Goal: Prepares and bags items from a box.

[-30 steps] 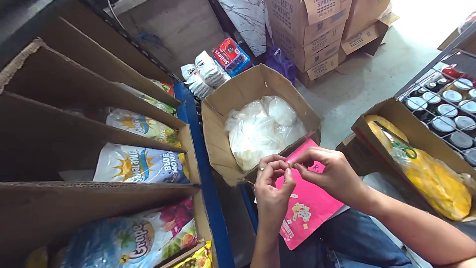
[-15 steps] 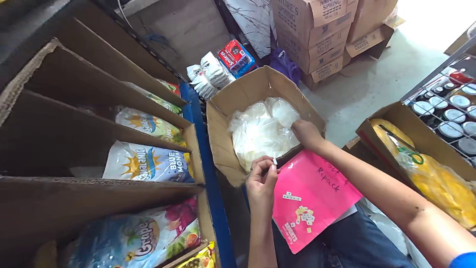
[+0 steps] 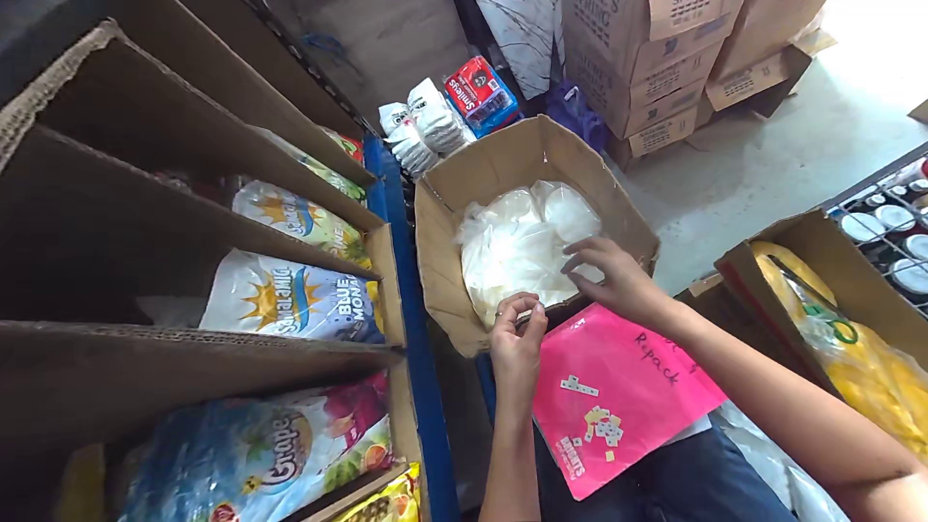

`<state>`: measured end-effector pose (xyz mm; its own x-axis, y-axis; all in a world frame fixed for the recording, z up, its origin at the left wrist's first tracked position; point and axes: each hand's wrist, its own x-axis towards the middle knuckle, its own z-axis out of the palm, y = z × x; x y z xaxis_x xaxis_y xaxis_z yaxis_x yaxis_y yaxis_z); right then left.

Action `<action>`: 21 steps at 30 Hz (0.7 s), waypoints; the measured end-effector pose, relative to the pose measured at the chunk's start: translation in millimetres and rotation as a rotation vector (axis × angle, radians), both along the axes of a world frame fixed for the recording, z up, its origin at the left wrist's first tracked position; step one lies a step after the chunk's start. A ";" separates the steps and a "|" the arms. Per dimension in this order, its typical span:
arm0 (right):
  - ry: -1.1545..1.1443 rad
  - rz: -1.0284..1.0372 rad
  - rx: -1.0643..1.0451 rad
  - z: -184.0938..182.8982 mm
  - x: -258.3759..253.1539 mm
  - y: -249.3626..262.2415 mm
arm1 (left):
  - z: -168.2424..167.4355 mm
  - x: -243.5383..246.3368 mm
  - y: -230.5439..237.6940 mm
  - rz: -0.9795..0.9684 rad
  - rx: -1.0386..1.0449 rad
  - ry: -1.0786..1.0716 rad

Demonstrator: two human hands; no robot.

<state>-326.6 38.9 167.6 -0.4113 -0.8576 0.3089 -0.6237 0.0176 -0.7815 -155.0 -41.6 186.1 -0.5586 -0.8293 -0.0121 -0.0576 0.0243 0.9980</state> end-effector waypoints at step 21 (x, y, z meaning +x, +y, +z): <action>-0.535 -0.057 -0.044 -3.9 17.1 8.6 | 2.7 -7.2 -35.8 0.047 -0.273 -0.102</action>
<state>-309.5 47.4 163.7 -0.5667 -0.8202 0.0787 -0.1371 -0.0003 -0.9906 -162.3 -77.4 188.8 -0.5270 -0.8344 0.1613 -0.1646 0.2865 0.9438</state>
